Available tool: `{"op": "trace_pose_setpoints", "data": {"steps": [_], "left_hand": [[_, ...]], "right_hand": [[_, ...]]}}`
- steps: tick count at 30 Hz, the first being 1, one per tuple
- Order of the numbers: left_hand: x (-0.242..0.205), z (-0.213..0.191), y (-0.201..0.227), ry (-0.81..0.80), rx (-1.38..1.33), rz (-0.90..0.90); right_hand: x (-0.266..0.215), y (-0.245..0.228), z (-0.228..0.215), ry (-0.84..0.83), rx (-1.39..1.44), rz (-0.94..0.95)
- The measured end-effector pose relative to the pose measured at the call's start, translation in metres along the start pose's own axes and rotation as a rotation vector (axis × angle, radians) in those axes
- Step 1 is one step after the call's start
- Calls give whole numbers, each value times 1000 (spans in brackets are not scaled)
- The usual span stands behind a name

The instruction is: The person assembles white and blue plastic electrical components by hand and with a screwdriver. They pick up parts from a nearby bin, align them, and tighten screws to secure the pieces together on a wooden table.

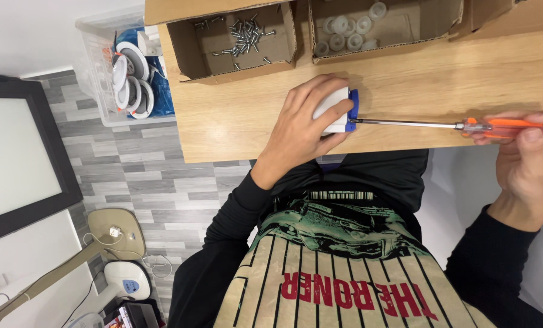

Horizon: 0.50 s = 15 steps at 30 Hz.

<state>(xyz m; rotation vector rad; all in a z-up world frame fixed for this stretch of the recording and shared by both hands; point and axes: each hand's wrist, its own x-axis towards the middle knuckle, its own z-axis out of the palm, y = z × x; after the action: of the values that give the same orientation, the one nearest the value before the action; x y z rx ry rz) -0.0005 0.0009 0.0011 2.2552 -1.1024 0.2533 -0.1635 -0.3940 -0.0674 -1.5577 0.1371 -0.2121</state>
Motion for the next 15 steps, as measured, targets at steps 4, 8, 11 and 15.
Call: {"op": "trace_pose_setpoints", "data": {"steps": [4, 8, 11, 15], "left_hand": [[0, -1, 0, 2, -5, 9], [0, -1, 0, -3, -12, 8], [0, -3, 2, -8, -10, 0], [1, -3, 2, -6, -11, 1]], "right_hand": [[-3, 5, -6, 6, -5, 24], [-5, 6, -4, 44, 5, 48], [-5, 3, -1, 41, 2, 58], [-2, -8, 1, 38, -46, 91]]}}
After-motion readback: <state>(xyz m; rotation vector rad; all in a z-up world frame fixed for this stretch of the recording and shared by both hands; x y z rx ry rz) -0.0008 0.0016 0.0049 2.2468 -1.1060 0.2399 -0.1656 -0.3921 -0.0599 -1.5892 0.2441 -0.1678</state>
